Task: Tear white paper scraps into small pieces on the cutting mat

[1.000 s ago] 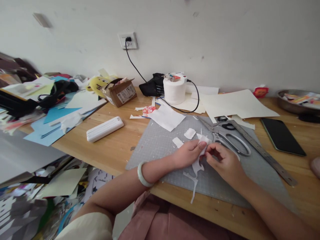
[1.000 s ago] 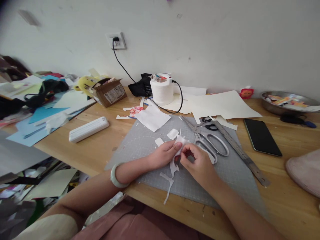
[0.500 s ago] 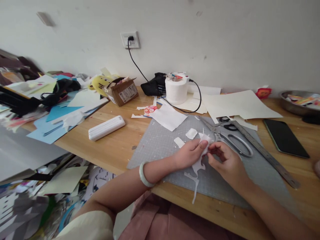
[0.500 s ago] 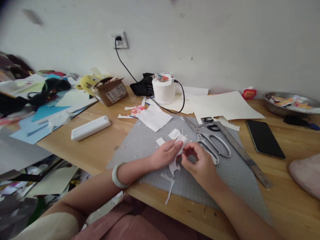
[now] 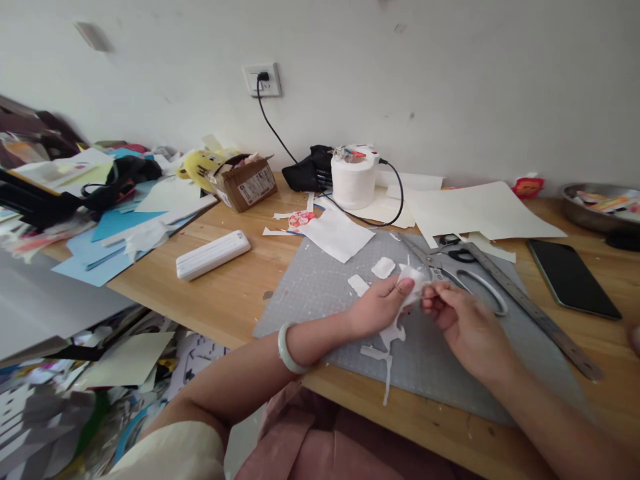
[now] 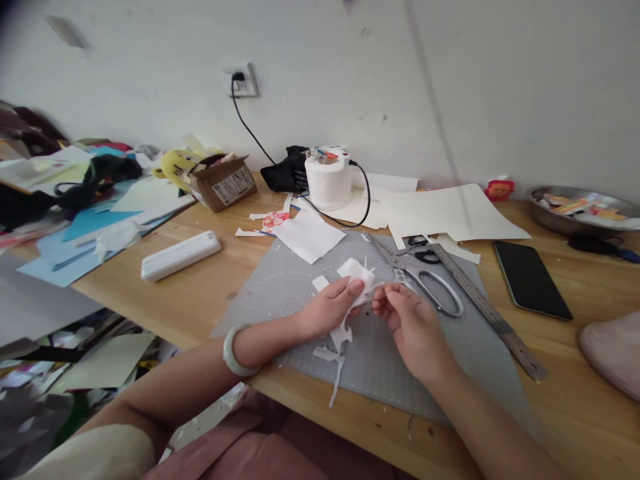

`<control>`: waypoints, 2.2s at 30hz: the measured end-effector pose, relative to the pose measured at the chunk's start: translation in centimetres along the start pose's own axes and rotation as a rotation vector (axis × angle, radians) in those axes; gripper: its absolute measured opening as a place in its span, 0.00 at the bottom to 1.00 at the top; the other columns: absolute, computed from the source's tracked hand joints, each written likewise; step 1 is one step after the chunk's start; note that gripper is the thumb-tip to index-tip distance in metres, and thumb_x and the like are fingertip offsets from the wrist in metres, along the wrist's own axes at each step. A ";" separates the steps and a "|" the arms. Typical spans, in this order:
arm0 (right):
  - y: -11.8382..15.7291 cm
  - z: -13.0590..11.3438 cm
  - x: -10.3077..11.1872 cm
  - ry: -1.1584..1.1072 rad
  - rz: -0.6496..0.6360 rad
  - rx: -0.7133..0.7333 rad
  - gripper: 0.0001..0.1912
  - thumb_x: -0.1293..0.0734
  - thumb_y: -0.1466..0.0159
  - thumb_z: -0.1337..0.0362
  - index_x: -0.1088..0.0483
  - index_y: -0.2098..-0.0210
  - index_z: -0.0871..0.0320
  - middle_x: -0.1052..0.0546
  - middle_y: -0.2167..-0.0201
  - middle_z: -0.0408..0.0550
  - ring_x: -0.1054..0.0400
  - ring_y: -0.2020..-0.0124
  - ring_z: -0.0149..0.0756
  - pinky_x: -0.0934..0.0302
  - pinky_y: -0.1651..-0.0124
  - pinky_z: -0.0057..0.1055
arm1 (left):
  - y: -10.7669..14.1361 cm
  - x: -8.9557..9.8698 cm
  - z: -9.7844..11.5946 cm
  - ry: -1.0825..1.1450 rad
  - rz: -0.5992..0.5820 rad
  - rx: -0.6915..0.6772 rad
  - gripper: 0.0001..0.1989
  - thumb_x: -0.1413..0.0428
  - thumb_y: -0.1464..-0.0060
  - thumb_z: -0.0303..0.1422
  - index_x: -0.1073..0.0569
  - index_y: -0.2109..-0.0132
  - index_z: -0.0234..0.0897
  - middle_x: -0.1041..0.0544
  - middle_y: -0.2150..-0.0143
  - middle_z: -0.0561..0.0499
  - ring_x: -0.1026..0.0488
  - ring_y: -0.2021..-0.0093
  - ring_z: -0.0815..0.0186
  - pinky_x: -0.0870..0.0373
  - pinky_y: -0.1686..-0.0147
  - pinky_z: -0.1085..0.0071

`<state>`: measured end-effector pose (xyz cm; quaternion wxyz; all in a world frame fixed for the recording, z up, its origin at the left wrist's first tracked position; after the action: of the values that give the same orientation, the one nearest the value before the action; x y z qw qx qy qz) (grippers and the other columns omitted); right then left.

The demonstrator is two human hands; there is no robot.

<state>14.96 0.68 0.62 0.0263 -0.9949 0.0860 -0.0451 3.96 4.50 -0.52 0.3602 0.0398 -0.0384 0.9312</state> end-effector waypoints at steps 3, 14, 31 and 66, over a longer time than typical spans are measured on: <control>-0.4 0.5 0.5 -0.060 0.018 -0.057 0.08 0.37 0.45 0.58 0.36 0.74 0.55 0.31 0.75 0.42 0.36 0.74 0.32 0.38 0.69 0.29 | 0.1 0.5 0.2 -0.047 0.069 -0.028 0.18 0.63 0.41 0.44 0.43 0.73 0.36 0.41 0.76 0.56 0.43 0.75 0.73 0.43 0.72 0.75; 0.6 1.4 -1.1 -0.144 -0.056 -0.226 0.14 0.28 0.54 0.53 0.28 0.77 0.58 0.30 0.80 0.41 0.39 0.75 0.31 0.44 0.69 0.29 | 0.4 -0.2 1.2 0.011 -0.035 -0.148 0.18 0.62 0.40 0.43 0.36 0.65 0.34 0.35 0.72 0.53 0.38 0.70 0.72 0.39 0.65 0.75; 0.7 0.5 -2.4 -0.541 -0.211 -0.272 0.08 0.26 0.54 0.58 0.28 0.80 0.53 0.26 0.71 0.42 0.34 0.61 0.35 0.41 0.55 0.31 | -0.2 1.6 0.1 0.534 0.146 0.042 0.25 0.58 0.43 0.47 0.37 0.48 0.34 0.45 0.82 0.60 0.48 0.84 0.77 0.49 0.83 0.79; 0.6 1.3 -1.9 0.003 -0.084 -0.129 0.17 0.33 0.47 0.49 0.34 0.80 0.56 0.37 0.82 0.40 0.45 0.77 0.32 0.50 0.72 0.30 | 0.3 1.8 1.6 -0.279 0.148 -0.102 0.19 0.61 0.42 0.44 0.38 0.71 0.36 0.36 0.73 0.54 0.40 0.71 0.70 0.42 0.69 0.74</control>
<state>13.16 0.51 -0.90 -0.0399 -0.9972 0.0467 -0.0419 2.48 5.33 1.21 0.2835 0.1476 -0.1382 0.9374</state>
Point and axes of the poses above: each hand's wrist, its own y-axis away from the middle knuckle, its own x-axis out of the back of the hand, z = x × y, the point moved 6 cm from there along -y, towards the middle knuckle
